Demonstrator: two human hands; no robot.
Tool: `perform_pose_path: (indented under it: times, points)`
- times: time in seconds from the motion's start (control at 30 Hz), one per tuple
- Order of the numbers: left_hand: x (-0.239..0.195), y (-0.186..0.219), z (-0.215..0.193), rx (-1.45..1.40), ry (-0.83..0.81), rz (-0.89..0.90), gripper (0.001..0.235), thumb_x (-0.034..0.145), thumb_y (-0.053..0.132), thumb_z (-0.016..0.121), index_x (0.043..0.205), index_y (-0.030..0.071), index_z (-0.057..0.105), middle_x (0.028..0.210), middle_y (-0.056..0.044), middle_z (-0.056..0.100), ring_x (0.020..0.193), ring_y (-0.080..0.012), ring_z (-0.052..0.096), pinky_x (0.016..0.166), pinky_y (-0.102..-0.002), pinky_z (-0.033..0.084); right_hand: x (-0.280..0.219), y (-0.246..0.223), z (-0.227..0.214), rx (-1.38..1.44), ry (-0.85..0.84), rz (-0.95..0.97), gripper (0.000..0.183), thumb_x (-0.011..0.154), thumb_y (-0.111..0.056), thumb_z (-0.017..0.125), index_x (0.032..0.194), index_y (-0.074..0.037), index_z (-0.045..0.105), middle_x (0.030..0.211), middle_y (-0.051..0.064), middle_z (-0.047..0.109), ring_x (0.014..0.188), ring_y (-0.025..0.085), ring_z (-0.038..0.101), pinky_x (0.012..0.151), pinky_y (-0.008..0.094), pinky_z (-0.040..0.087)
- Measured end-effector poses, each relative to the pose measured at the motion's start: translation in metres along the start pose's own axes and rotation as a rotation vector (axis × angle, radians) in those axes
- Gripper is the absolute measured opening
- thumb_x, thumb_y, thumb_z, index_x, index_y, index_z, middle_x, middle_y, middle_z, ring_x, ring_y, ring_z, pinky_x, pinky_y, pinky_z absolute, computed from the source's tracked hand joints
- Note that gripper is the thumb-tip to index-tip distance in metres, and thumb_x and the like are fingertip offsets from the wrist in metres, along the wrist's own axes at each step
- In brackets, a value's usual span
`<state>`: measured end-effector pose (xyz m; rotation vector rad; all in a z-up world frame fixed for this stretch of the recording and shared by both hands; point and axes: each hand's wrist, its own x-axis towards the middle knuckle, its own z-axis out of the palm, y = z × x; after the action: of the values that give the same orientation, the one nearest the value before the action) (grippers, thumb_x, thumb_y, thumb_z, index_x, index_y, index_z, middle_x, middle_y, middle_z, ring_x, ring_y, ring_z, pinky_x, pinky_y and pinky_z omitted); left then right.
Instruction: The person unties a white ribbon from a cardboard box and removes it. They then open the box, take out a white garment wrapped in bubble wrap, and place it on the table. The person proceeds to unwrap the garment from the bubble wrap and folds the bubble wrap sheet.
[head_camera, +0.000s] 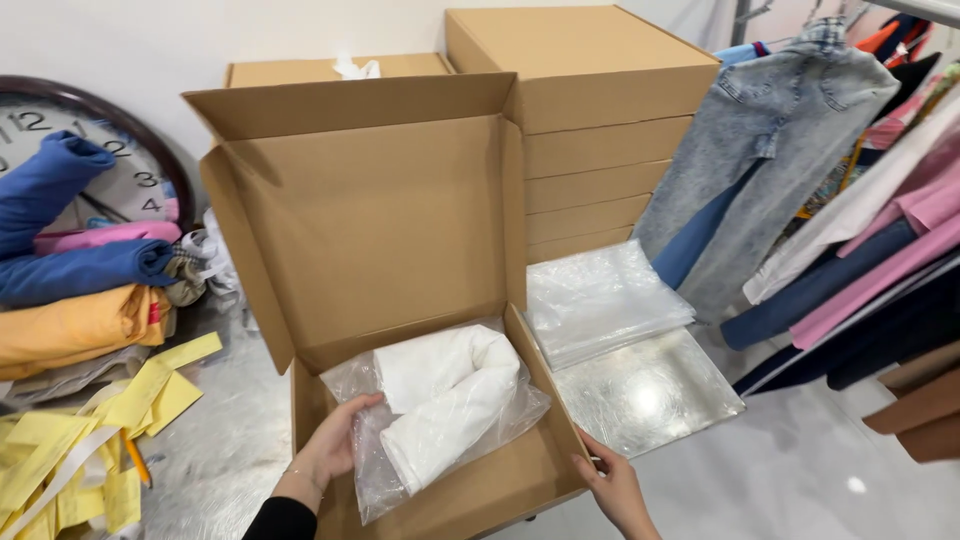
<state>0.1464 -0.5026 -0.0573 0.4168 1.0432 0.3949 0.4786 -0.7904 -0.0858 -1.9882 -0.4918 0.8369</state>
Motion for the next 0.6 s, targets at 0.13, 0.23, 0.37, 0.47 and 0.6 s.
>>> perform_pose_path:
  times: [0.13,0.23,0.37,0.47,0.6]
  points:
    - [-0.025,0.025,0.051,0.062,-0.192,0.184,0.016,0.093,0.01,0.069,0.107,0.002,0.072,0.092,-0.011,0.075,0.079,-0.0258,0.07,0.076,-0.038,0.057,-0.002,-0.021,-0.003,-0.068,-0.096,-0.056,0.065,0.083,-0.032,0.079,0.147,-0.025,0.068,0.137,0.0,0.078,0.121,0.015,0.072,0.103,0.032,0.052]
    - [-0.07,0.038,0.131,0.079,-0.249,0.28,0.018,0.087,0.004,0.07,0.103,-0.001,0.072,0.088,-0.014,0.075,0.076,-0.0251,0.069,0.073,-0.036,0.055,-0.004,-0.041,0.011,-0.028,0.036,-0.158,0.063,0.082,-0.037,0.081,0.143,-0.029,0.068,0.137,0.001,0.077,0.135,0.012,0.067,0.118,0.031,0.043]
    - [-0.138,0.035,0.233,0.227,-0.207,0.264,0.028,0.082,0.003,0.073,0.109,0.009,0.066,0.074,-0.012,0.062,0.06,-0.0229,0.057,0.05,-0.036,0.043,-0.01,-0.072,0.018,0.241,-0.051,-0.159,0.06,0.088,-0.028,0.077,0.147,-0.022,0.065,0.127,0.008,0.08,0.118,0.017,0.076,0.105,0.032,0.057]
    - [-0.212,0.047,0.294,0.256,-0.437,0.151,0.059,0.084,0.004,0.065,0.142,0.009,0.068,0.096,-0.019,0.069,0.077,-0.0317,0.066,0.059,-0.048,0.059,-0.05,-0.142,0.001,0.757,-0.237,0.208,0.07,0.092,-0.034,0.059,0.159,-0.02,0.047,0.129,0.023,0.072,0.105,0.039,0.072,0.094,0.047,0.056]
    - [-0.213,0.038,0.348,0.183,-0.648,0.223,0.035,0.086,0.006,0.072,0.121,0.004,0.073,0.078,-0.01,0.067,0.068,-0.0195,0.063,0.062,-0.032,0.049,-0.014,-0.119,-0.056,0.681,-0.058,0.36,0.065,0.094,-0.047,0.052,0.143,-0.008,0.066,0.136,0.012,0.074,0.123,0.026,0.066,0.105,0.045,0.051]
